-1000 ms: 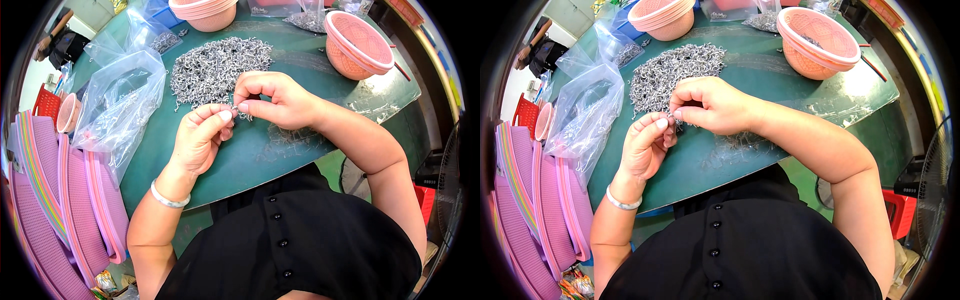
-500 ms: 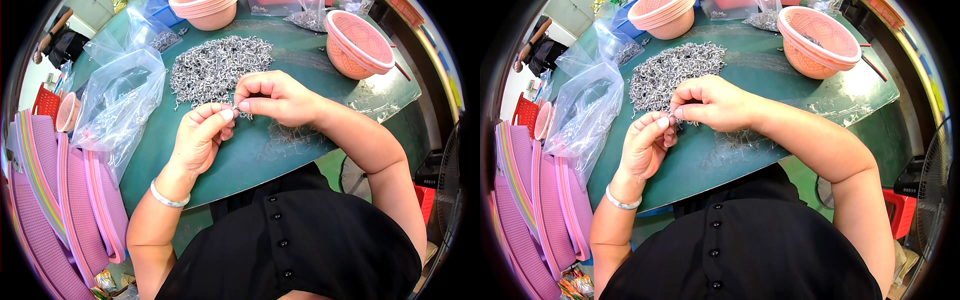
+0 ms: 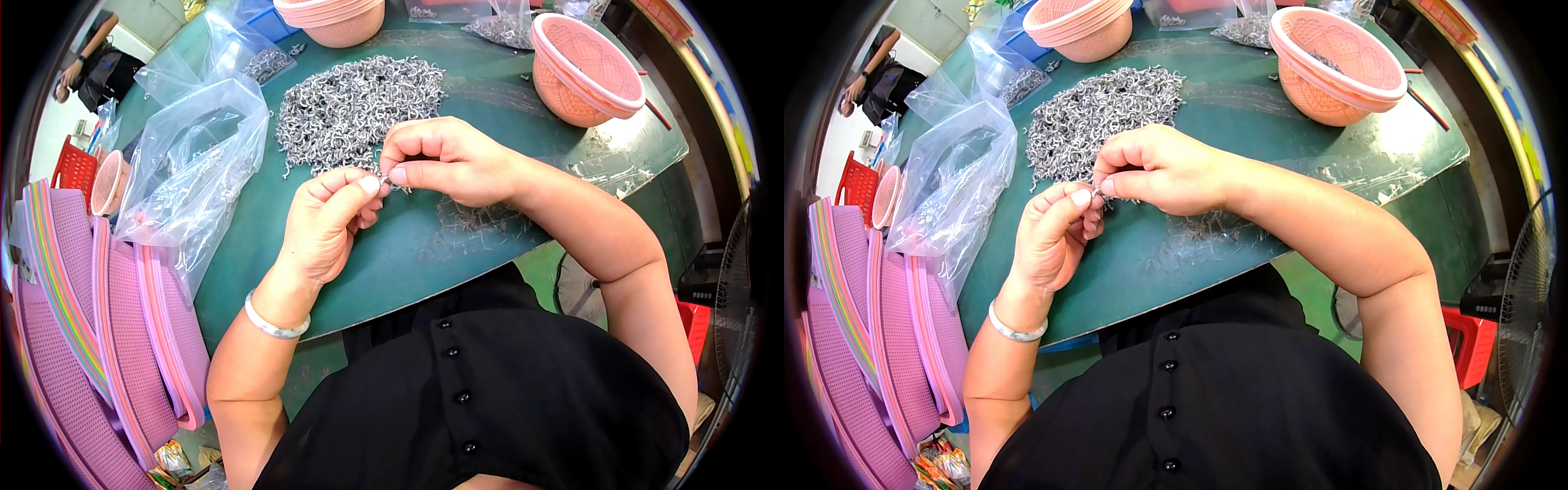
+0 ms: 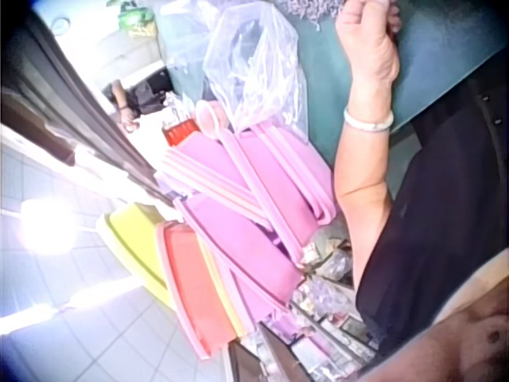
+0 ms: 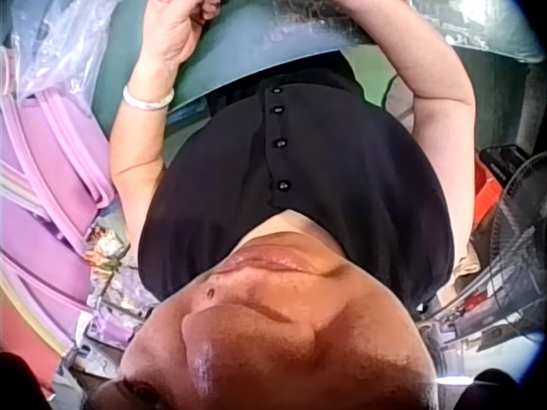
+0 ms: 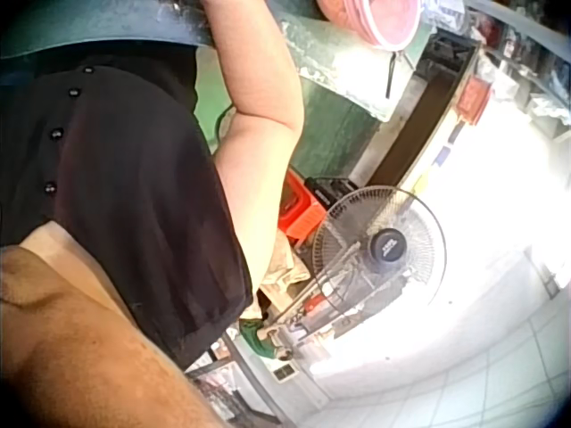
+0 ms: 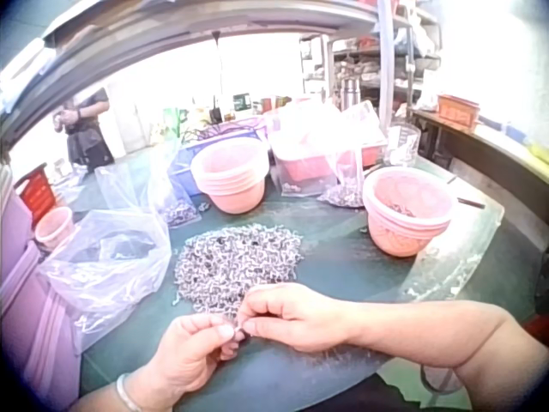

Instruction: The person joins small curved metal components together by hand on a green work surface.

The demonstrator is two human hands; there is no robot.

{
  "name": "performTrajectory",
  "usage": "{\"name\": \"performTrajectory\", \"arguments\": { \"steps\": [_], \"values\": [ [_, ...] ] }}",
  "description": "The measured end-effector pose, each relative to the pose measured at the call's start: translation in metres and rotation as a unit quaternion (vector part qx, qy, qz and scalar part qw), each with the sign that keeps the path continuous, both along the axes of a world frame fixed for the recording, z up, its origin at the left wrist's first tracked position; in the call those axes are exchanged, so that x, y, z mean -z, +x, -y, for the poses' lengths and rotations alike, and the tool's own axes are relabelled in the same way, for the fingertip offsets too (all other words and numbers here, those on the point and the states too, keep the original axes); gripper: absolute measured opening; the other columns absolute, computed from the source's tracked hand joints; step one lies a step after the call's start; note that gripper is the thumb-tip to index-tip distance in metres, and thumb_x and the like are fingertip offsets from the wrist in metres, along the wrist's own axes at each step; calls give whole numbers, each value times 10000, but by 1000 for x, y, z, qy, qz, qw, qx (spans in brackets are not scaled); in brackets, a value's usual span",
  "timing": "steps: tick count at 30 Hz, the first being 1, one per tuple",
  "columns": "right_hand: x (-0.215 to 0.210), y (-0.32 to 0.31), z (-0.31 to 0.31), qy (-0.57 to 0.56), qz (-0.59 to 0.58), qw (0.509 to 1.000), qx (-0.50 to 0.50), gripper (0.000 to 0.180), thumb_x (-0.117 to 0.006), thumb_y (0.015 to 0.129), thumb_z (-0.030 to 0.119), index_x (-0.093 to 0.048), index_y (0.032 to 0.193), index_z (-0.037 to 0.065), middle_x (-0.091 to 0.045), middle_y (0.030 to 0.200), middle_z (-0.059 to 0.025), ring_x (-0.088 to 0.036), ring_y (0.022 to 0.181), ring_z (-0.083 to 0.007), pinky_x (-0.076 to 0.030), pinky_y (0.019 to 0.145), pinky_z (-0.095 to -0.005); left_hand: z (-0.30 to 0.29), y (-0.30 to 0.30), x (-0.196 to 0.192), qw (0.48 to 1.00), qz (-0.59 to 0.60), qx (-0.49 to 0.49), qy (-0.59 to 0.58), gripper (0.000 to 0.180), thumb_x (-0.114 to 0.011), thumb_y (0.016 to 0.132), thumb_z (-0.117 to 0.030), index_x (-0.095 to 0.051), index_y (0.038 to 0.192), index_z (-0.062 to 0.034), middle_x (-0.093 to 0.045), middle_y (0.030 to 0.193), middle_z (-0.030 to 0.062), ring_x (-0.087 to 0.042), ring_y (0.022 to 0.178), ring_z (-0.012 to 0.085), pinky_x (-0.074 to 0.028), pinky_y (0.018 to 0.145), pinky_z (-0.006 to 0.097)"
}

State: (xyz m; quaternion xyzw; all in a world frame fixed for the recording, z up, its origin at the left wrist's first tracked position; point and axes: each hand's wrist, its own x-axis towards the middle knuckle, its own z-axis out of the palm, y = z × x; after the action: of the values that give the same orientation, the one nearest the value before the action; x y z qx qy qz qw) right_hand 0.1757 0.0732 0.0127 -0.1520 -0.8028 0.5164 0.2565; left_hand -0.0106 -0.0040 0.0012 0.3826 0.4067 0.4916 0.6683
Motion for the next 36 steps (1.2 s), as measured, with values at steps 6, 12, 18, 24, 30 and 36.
{"name": "performTrajectory", "arguments": {
  "steps": [6,12,18,24,30,36],
  "values": [
    [3,0,0,0,-7,1000,-3,88,-532,842,65,-559,862,-16,-537,813,-28,-499,776,-97,-408,702,-241,0,0,1,1000,-2,-1,1,81,-567,836,-100,-612,840,-32,-601,771,25,-508,628,90,-411,586,226],
    [0,0,1,-28,15,999,-15,95,-523,859,82,-553,896,0,-542,801,-2,-479,756,-73,-409,694,-235,1,0,0,1000,-13,-2,6,94,-561,833,-100,-618,825,-25,-602,757,26,-510,620,94,-411,584,229],
    [1,0,1,-27,25,999,-9,102,-525,865,86,-557,916,4,-554,813,2,-479,754,-64,-416,690,-234,0,1,-1,1000,-1,4,-3,88,-593,817,-105,-649,807,-38,-622,746,12,-499,617,56,-398,578,196],
    [-1,0,3,41,12,999,13,126,-571,834,69,-575,932,-10,-588,823,-30,-540,785,-95,-443,714,-251,-2,-3,2,1000,15,-16,-12,112,-561,838,-119,-619,815,-27,-588,714,32,-501,597,106,-412,570,233],
    [1,1,3,93,9,995,34,95,-601,805,45,-605,883,-8,-607,817,-50,-573,771,-113,-461,694,-257,-1,0,-2,1000,10,-17,-20,102,-572,837,-116,-605,811,-23,-575,697,33,-493,590,106,-415,572,234],
    [10,-1,-3,47,-14,997,54,137,-640,775,115,-625,879,28,-622,750,-76,-559,652,-114,-455,616,-258,-2,2,-1,998,-17,-58,-13,110,-603,823,-125,-647,824,-24,-589,688,11,-496,588,73,-398,548,203]
  ]
}}
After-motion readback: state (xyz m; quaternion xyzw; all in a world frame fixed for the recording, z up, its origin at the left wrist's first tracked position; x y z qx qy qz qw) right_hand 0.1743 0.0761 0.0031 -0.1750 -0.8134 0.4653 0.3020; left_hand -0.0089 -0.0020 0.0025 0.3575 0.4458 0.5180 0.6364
